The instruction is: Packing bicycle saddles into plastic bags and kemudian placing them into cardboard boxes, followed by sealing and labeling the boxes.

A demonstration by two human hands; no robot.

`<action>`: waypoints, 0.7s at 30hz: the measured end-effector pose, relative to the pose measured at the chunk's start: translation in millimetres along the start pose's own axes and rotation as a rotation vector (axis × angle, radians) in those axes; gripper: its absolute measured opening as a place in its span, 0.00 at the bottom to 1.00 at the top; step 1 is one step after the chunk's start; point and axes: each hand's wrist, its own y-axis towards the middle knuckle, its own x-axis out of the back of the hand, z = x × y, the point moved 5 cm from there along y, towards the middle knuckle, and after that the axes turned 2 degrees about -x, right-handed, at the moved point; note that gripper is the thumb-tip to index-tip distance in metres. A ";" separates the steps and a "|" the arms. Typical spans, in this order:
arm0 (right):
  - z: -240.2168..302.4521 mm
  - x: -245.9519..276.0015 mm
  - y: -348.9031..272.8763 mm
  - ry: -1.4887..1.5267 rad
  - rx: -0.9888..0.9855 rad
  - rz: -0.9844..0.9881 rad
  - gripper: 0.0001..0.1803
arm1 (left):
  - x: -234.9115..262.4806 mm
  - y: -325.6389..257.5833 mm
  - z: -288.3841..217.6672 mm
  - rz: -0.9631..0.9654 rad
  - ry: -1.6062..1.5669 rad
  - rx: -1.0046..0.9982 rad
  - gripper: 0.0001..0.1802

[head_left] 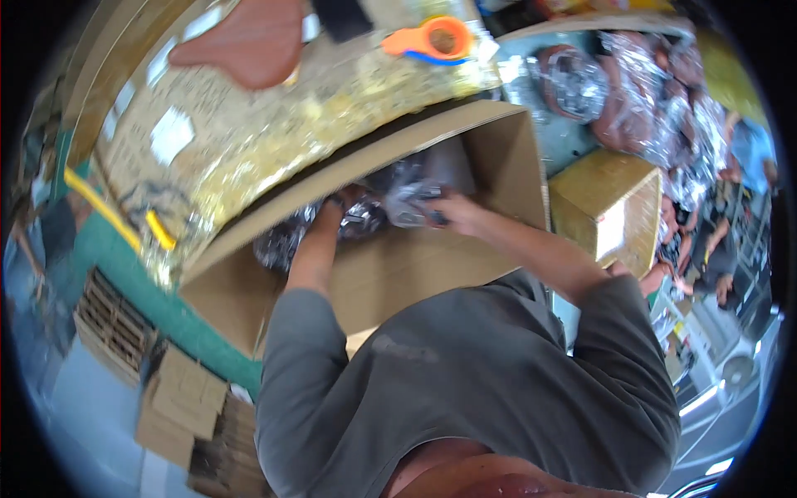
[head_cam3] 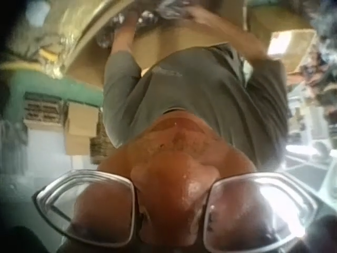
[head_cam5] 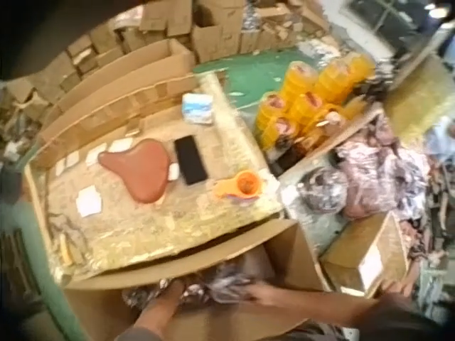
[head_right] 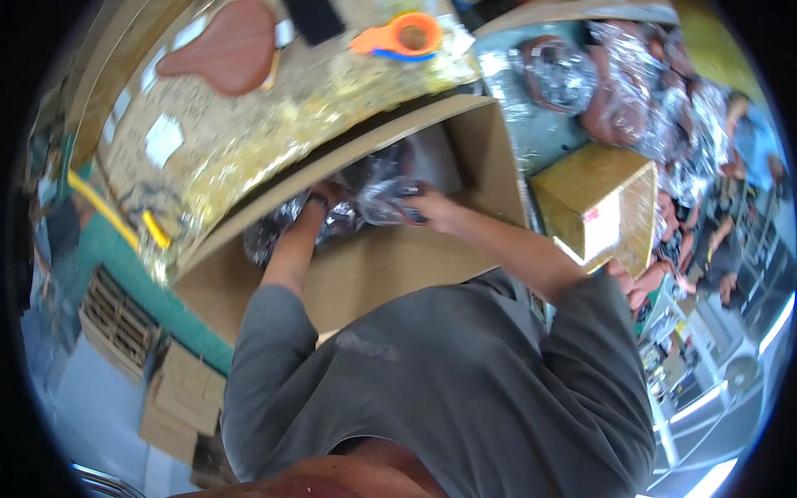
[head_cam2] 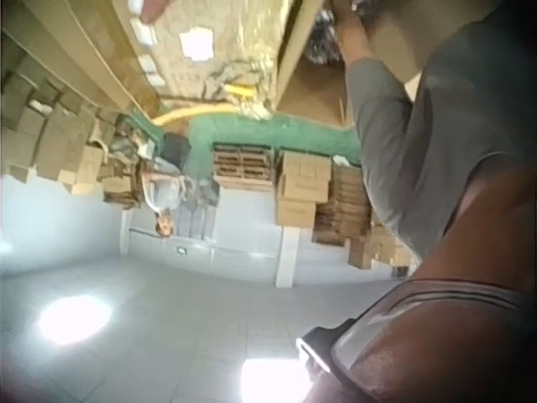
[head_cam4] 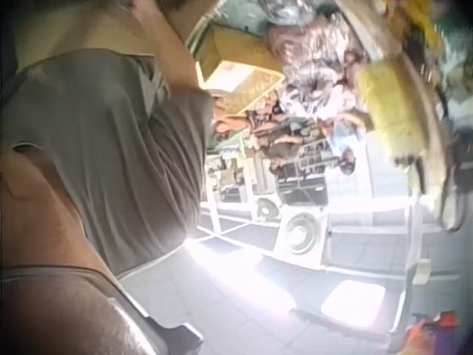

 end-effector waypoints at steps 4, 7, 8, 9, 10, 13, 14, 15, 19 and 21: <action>-0.4 81.1 81.0 -0.566 0.339 -0.401 0.23 | -15.4 30.5 -156.2 0.131 1.075 -0.120 0.31; 28.6 29.9 14.1 -1.799 0.244 0.101 0.16 | -33.0 -63.2 -156.5 -0.014 1.280 0.051 0.39; 70.1 13.2 -65.2 -1.809 0.247 0.094 0.16 | -47.5 -87.1 -184.5 0.028 1.128 0.186 0.39; 143.8 12.7 -167.9 -1.238 0.617 0.036 0.12 | -57.7 -105.9 -238.3 0.059 0.977 0.300 0.39; 207.2 26.8 -258.9 -1.527 0.818 -0.312 0.16 | -56.4 -127.6 -282.0 -0.039 0.738 0.243 0.38; 312.6 195.3 -349.3 -1.688 1.045 -1.026 0.38 | -43.5 -147.5 -497.0 -0.330 0.264 0.012 0.34; 326.5 246.7 -335.8 -1.936 1.264 -1.239 0.37 | -51.8 -145.0 -553.1 -0.385 0.182 -0.114 0.35; 334.3 306.1 -296.9 -2.050 1.119 -1.171 0.39 | -65.6 -140.1 -597.7 -0.435 0.093 -0.237 0.35; 355.8 351.2 -258.4 -1.971 1.107 -0.866 0.51 | -151.1 -95.5 -707.6 -0.353 -0.384 -0.280 0.39; 340.5 277.3 -324.1 -1.584 1.127 -0.829 0.63 | -166.2 -68.1 -740.0 -0.411 -0.658 -0.202 0.41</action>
